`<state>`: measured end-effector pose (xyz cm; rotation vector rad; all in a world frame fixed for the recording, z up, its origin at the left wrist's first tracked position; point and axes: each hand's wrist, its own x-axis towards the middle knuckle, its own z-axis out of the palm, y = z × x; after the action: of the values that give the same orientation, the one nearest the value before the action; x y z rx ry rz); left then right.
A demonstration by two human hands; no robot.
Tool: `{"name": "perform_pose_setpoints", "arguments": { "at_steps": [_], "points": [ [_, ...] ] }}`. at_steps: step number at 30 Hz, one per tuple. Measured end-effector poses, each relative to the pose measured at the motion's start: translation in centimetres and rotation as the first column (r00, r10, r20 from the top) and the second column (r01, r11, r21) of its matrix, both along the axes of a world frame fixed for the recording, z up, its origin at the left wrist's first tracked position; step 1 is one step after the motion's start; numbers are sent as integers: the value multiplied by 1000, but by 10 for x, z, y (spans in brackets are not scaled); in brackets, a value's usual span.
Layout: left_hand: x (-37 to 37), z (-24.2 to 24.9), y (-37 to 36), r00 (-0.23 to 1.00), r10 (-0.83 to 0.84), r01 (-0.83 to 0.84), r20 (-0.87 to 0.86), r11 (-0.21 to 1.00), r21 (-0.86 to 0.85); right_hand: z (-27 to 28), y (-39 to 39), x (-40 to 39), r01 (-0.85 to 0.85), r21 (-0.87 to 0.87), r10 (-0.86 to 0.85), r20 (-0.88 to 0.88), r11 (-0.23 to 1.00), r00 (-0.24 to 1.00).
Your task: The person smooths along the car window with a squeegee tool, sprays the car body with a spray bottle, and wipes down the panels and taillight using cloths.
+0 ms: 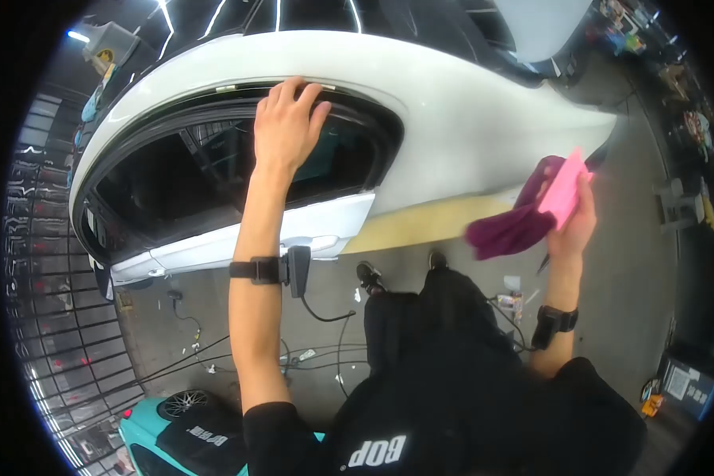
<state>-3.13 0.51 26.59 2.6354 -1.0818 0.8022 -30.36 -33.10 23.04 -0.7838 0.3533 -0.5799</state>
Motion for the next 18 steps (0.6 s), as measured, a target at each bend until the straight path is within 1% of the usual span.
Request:
{"name": "perform_pose_setpoints", "arguments": {
  "at_steps": [1,3,5,7,11,14,15,17,18],
  "points": [
    [0,3,0,1000,14,-13,17,1000,-10,1,-2,6,-13,-10,14,17,1000,1000],
    [-9,6,3,995,-70,65,72,996,69,1,0,6,-94,-10,94,-21,996,995],
    [-8,0,9,994,-80,77,81,996,44,2,2,6,-104,-2,104,4,995,995],
    [-5,-1,2,999,-52,53,-8,997,49,5,7,5,-82,48,81,30,995,996],
    [-18,7,-4,1000,-11,12,-26,998,54,11,19,-4,-107,47,105,49,993,993],
    [-53,5,7,996,-78,77,-42,996,-34,7,21,-11,-120,4,120,76,993,990],
    [-70,5,11,995,-81,81,-63,997,-14,7,21,-10,-128,4,127,83,992,988],
    [-123,11,22,992,-102,100,-69,994,-34,7,23,-9,-72,64,69,43,995,997],
    [-153,16,30,990,-88,87,-110,996,-18,6,25,-6,-79,71,76,50,994,996]
  ]
}}
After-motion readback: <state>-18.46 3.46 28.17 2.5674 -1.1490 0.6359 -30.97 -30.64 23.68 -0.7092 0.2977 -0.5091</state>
